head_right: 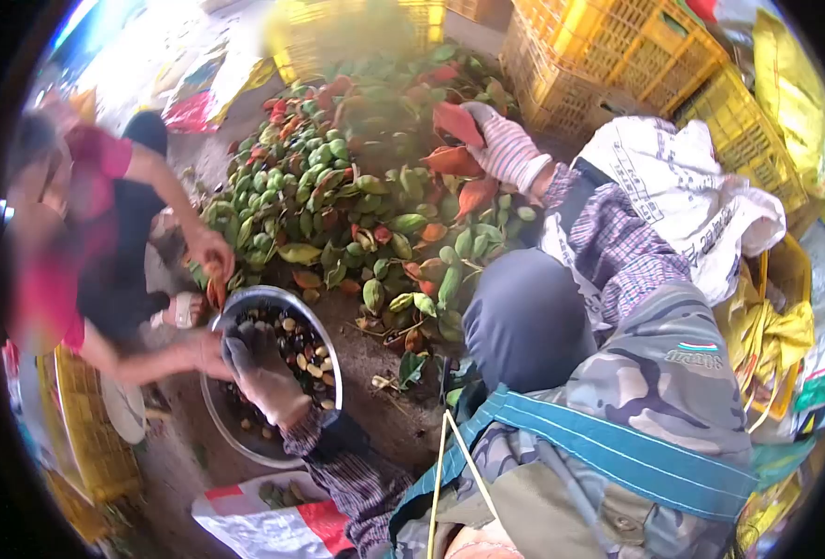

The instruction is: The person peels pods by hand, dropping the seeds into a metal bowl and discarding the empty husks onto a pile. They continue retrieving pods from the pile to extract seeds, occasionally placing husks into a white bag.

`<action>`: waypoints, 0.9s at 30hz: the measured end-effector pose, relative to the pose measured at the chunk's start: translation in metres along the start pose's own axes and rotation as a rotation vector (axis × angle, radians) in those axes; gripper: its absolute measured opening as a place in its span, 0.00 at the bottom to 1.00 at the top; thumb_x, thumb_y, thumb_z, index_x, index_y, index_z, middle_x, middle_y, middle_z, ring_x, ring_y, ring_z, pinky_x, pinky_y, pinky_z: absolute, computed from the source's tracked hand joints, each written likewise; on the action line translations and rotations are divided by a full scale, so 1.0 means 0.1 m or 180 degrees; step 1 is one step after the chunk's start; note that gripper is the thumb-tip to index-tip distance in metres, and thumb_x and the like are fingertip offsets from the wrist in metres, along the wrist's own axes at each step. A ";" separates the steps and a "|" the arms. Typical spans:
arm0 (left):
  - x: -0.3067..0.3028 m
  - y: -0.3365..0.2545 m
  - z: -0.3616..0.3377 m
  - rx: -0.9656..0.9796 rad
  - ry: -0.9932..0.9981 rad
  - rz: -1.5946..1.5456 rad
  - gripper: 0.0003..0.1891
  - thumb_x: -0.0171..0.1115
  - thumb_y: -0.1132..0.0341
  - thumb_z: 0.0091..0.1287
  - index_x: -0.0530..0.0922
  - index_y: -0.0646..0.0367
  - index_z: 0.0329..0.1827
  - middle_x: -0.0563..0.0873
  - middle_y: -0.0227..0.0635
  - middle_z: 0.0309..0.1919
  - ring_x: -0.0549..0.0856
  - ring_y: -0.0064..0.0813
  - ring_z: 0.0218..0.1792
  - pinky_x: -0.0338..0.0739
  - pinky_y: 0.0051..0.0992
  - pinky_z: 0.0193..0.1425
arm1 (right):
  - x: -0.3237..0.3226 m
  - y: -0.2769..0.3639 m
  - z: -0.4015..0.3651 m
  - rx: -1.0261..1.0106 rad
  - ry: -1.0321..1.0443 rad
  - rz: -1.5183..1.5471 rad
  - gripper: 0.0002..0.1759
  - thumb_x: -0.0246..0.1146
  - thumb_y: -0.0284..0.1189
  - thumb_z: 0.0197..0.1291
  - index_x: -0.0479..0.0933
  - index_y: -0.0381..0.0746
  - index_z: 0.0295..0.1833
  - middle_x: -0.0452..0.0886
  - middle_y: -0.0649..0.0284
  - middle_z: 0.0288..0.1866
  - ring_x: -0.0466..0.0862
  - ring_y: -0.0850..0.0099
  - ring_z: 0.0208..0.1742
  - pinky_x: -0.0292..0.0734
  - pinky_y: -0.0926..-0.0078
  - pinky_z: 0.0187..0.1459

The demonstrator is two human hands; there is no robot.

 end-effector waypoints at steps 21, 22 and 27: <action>-0.70 0.06 0.00 -0.1394 0.2540 -0.2988 0.40 0.63 0.41 0.61 0.60 0.53 0.70 0.74 0.35 0.58 0.78 0.33 0.52 0.75 0.28 0.55 | 0.94 3.57 -0.33 -0.0473 0.2926 0.4226 0.28 0.66 0.28 0.61 0.66 0.42 0.66 0.75 0.72 0.53 0.74 0.80 0.55 0.72 0.76 0.58; -0.76 0.11 -0.05 -0.1239 0.2334 -0.3064 0.38 0.61 0.39 0.61 0.64 0.54 0.68 0.76 0.33 0.55 0.79 0.33 0.51 0.75 0.29 0.55 | 1.11 3.54 -0.42 -0.0077 0.3045 0.4536 0.29 0.67 0.29 0.60 0.66 0.42 0.66 0.75 0.72 0.53 0.74 0.80 0.55 0.72 0.76 0.58; -1.15 0.34 -0.20 -0.0729 0.0288 -0.1760 0.37 0.63 0.49 0.65 0.57 0.49 0.74 0.70 0.33 0.65 0.71 0.33 0.64 0.66 0.36 0.68 | 2.27 2.93 -0.63 0.2132 0.3330 0.5424 0.19 0.66 0.34 0.60 0.72 0.42 0.55 0.79 0.68 0.49 0.81 0.71 0.49 0.82 0.65 0.47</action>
Point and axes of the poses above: each hand's wrist, its own z-axis towards the middle knuckle, its own x-axis out of the palm, y = z × x, the point moved 2 cm from there along z, towards the middle knuckle
